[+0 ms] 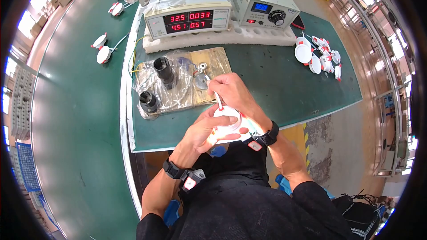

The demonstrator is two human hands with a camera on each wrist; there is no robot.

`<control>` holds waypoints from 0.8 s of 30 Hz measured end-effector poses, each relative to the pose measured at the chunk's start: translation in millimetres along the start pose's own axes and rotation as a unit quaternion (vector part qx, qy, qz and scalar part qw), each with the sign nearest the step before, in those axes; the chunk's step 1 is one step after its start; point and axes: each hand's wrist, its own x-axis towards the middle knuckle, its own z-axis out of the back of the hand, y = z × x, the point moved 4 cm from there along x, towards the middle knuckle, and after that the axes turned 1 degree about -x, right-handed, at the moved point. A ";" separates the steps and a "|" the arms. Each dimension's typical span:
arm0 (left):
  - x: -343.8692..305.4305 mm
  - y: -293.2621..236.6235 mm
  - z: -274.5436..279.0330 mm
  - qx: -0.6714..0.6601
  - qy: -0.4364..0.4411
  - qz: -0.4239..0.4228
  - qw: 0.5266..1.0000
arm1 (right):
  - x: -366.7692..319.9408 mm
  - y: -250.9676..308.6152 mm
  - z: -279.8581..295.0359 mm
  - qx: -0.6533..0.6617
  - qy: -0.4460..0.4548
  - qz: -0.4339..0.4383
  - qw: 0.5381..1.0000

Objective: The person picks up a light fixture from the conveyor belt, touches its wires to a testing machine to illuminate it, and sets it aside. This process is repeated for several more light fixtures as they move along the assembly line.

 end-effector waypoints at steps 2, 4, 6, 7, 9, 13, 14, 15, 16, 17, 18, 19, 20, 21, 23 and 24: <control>0.5 0.3 1.3 0.000 0.002 0.001 1.000 | -0.5 0.3 -0.3 0.004 0.002 -0.001 1.000; 0.5 0.0 1.4 0.000 0.001 0.001 1.000 | -0.8 0.5 -0.6 0.004 0.004 -0.004 1.000; 0.5 -0.2 0.8 0.001 -0.001 0.000 1.000 | -1.0 0.4 -0.4 0.001 0.002 -0.008 1.000; 0.9 -0.1 1.2 0.001 0.002 0.001 1.000 | -1.1 0.6 -0.4 0.002 0.004 -0.008 1.000; 1.9 0.0 2.6 0.003 0.008 0.003 1.000 | -1.3 1.0 -0.1 0.005 0.007 -0.008 1.000; -0.5 -1.9 0.7 -0.004 0.017 0.016 1.000 | -2.3 0.5 -0.3 0.012 0.009 -0.009 1.000; -0.5 -2.2 0.5 -0.001 0.016 0.017 1.000 | -2.2 1.0 -0.2 0.013 0.009 -0.010 1.000; -0.4 -2.2 0.1 0.002 0.014 0.017 1.000 | -2.2 1.4 0.1 0.014 0.009 -0.010 1.000; -0.2 -1.7 0.1 0.003 0.014 0.012 1.000 | -2.0 1.4 0.2 0.010 0.009 -0.008 1.000; 0.2 -0.9 0.3 0.004 0.014 0.006 1.000 | -1.6 1.4 0.4 0.006 0.008 -0.004 1.000; 0.3 -0.7 0.5 0.006 0.014 0.001 1.000 | -1.4 1.4 0.4 0.002 0.007 -0.001 1.000; 0.0 -0.8 0.4 0.007 0.012 0.001 1.000 | -1.3 1.2 0.3 0.001 0.007 -0.001 1.000; -0.4 -1.1 0.1 0.008 0.009 0.002 1.000 | -1.2 1.2 0.3 -0.001 0.007 -0.001 1.000; -0.6 -1.3 0.3 0.009 0.008 0.002 1.000 | -1.0 1.0 0.1 -0.003 0.006 0.000 1.000; 0.8 0.0 2.1 0.017 0.008 0.002 1.000 | -2.5 1.8 -0.5 0.008 0.003 -0.011 1.000; 1.1 0.2 2.4 0.021 0.008 0.002 1.000 | -2.8 2.4 -0.7 0.013 0.001 -0.016 1.000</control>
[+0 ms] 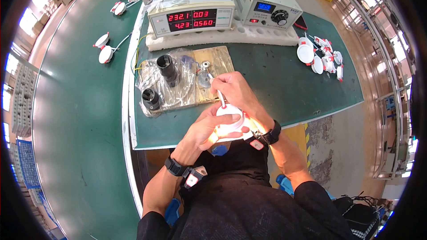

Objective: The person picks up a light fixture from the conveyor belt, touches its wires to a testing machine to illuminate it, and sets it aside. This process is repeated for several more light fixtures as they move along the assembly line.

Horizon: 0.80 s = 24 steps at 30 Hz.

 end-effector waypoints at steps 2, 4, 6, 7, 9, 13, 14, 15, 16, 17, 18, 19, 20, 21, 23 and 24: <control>-0.6 -0.2 -0.9 -0.005 -0.003 0.001 1.000 | 1.0 -1.9 -0.2 -0.003 -0.003 -0.001 1.000; -1.3 -1.0 -1.2 0.001 0.000 0.002 1.000 | 1.5 -2.0 -0.3 -0.006 -0.005 0.000 1.000; -2.8 -2.3 -1.8 0.017 0.008 0.003 1.000 | 1.2 -0.5 0.1 -0.011 -0.004 0.003 1.000; -3.9 -3.3 -3.5 0.004 0.007 0.006 1.000 | 1.2 -0.7 0.2 -0.009 -0.004 0.003 1.000; -6.4 -5.6 -7.1 -0.022 0.003 0.010 1.000 | 1.4 -2.3 -0.1 -0.003 -0.005 0.005 1.000; -8.1 -3.5 -2.3 -0.089 0.022 0.036 0.995 | 2.6 -2.0 0.4 -0.023 -0.008 0.024 0.999; -8.6 -3.8 -2.1 -0.092 0.022 0.037 0.995 | 2.9 -1.9 -0.2 -0.022 -0.007 0.026 0.999; -8.9 -4.2 -1.6 -0.094 0.021 0.037 0.995 | 3.0 -2.3 -0.7 -0.020 -0.007 0.029 0.999; -4.9 -2.3 0.2 -0.062 0.027 0.025 0.997 | 2.1 -5.3 2.6 -0.032 -0.017 0.037 0.999; 1.3 2.6 3.0 -0.030 0.027 0.007 0.999 | 0.2 -10.5 8.0 -0.042 -0.020 0.047 0.998; -3.0 3.2 7.5 0.000 0.010 -0.028 1.000 | 3.2 -12.2 4.5 -0.046 -0.001 0.067 0.997; -11.6 6.5 8.5 0.071 -0.039 -0.055 0.995 | 1.3 -10.8 9.4 -0.112 0.023 0.163 0.980; -27.0 7.7 18.3 0.133 -0.116 -0.082 0.981 | -5.1 1.3 2.1 -0.113 0.049 0.253 0.960; -56.7 -4.1 22.2 0.274 -0.152 -0.196 0.929 | -9.3 -11.1 -2.0 0.078 0.067 0.004 0.995; -151.6 -20.2 24.7 0.483 -0.326 -0.285 0.761 | -9.3 -35.3 7.7 0.076 0.097 0.017 0.992; -198.0 -19.1 19.4 0.537 -0.435 -0.281 0.666 | -16.8 -34.0 16.0 0.047 0.107 0.018 0.993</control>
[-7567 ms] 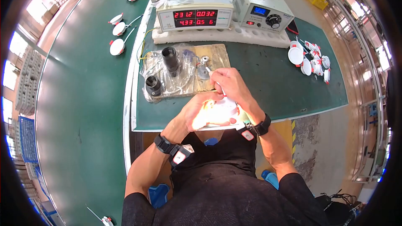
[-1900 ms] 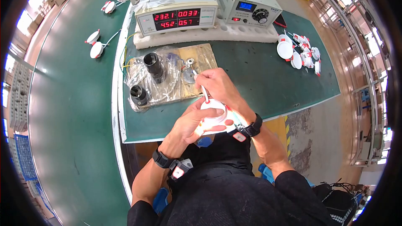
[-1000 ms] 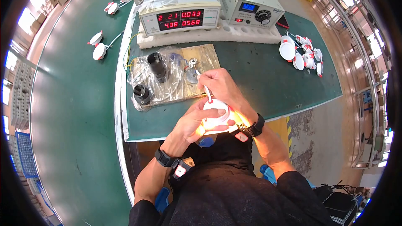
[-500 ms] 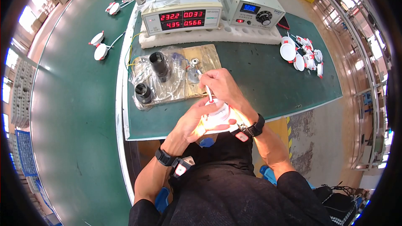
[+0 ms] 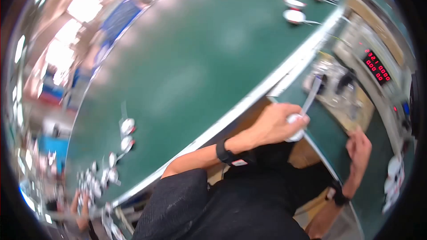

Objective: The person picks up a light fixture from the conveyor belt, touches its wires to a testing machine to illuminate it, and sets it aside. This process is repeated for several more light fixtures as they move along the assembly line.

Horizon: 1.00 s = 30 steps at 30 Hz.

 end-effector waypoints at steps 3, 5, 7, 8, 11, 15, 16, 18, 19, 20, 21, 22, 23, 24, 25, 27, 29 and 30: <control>-86.8 67.7 95.8 0.201 -0.249 0.020 0.947 | -17.4 -3.0 9.9 -0.065 -0.035 -0.009 0.997; -161.8 107.2 139.1 0.435 -0.280 0.098 0.850 | -24.5 -6.2 16.6 -0.057 -0.040 0.014 0.997; -217.4 119.0 178.0 0.446 -0.249 0.259 0.820 | -32.2 3.5 18.6 -0.028 -0.056 0.021 0.998; -225.4 111.1 193.7 0.500 -0.253 0.320 0.764 | -38.3 10.4 26.4 -0.017 -0.075 0.022 0.997; -183.2 74.2 244.8 0.582 -0.265 0.342 0.688 | -50.1 28.0 32.8 -0.017 -0.100 0.045 0.994; -39.6 53.1 250.7 0.532 -0.231 0.073 0.812 | -71.7 49.4 35.0 0.001 -0.141 0.035 0.989; 0.7 52.2 236.5 0.493 -0.172 0.071 0.850 | -77.0 47.4 38.5 -0.005 -0.157 0.024 0.987; 86.4 43.1 195.2 0.427 -0.076 0.021 0.901 | -86.9 43.5 42.5 -0.015 -0.180 0.003 0.983; 127.7 51.9 175.3 0.396 -0.038 -0.028 0.917 | -92.7 46.4 43.5 -0.006 -0.190 -0.021 0.982; 168.7 64.1 155.4 0.393 -0.035 -0.083 0.915 | -98.4 46.9 43.6 -0.005 -0.194 -0.040 0.980; 208.9 76.1 137.7 0.386 -0.032 -0.141 0.911 | -103.4 46.6 44.2 -0.003 -0.203 -0.056 0.978; 242.4 83.0 126.6 0.396 -0.052 -0.153 0.904 | -105.7 45.3 44.3 -0.001 -0.216 -0.071 0.974; 274.0 86.5 109.9 0.402 -0.070 -0.171 0.897 | -107.8 43.7 42.9 0.008 -0.221 -0.065 0.973; 305.7 91.7 89.2 0.404 -0.088 -0.191 0.890 | -109.4 44.2 41.9 0.016 -0.230 -0.060 0.971; 331.4 103.9 79.0 0.391 -0.133 -0.282 0.866 | -110.2 48.5 40.1 0.010 -0.239 -0.068 0.969; 363.0 111.8 77.0 0.391 -0.108 -0.173 0.897 | -108.2 57.1 36.6 0.008 -0.249 -0.076 0.965; 363.5 119.0 82.5 0.403 -0.073 -0.088 0.908 | -105.9 58.1 35.4 0.026 -0.238 -0.083 0.967; 351.2 113.1 89.6 0.413 -0.050 -0.067 0.907 | -104.7 58.3 34.5 0.028 -0.233 -0.080 0.969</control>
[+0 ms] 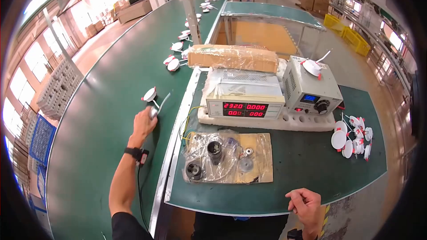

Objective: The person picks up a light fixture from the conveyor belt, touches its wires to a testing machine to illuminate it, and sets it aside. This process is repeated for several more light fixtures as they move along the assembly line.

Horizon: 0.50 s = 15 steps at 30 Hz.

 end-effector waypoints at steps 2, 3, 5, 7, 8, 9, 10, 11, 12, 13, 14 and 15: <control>-36.4 -8.1 32.0 -0.023 0.070 -0.011 0.997 | -0.6 -1.0 -5.2 0.010 0.016 0.004 1.000; -66.0 -20.6 55.0 -0.057 0.110 -0.029 0.992 | -0.8 -2.8 -9.9 0.010 0.043 0.009 0.999; -119.7 -36.4 91.2 -0.170 0.122 -0.009 0.978 | -0.4 -6.5 -19.1 0.002 0.106 0.014 0.994; -172.4 -44.9 118.4 -0.320 0.064 0.068 0.943 | -3.3 0.3 -34.8 0.000 0.143 0.043 0.989; -197.8 -66.7 133.9 -0.379 0.060 0.075 0.920 | -5.9 3.2 -45.6 -0.003 0.166 0.051 0.985; -223.2 -92.7 143.1 -0.435 0.061 0.087 0.894 | -7.5 6.1 -57.3 0.023 0.195 0.090 0.976; -249.1 -116.1 138.3 -0.488 0.110 0.080 0.862 | -11.8 8.5 -67.8 0.051 0.216 0.125 0.967; -272.6 -146.0 129.2 -0.519 0.180 0.089 0.831 | -18.5 13.9 -78.8 0.082 0.236 0.130 0.959; -293.5 -178.2 115.9 -0.563 0.248 0.090 0.783 | -23.1 20.9 -87.8 0.111 0.249 0.142 0.952; -312.3 -207.7 100.9 -0.565 0.294 0.098 0.765 | -25.3 21.3 -92.7 0.127 0.277 0.134 0.943; -326.8 -231.8 81.2 -0.606 0.357 0.125 0.699 | -28.5 21.2 -94.3 0.142 0.301 0.127 0.934; -338.8 -250.6 61.6 -0.659 0.388 0.135 0.630 | -33.1 24.2 -94.8 0.164 0.321 0.094 0.928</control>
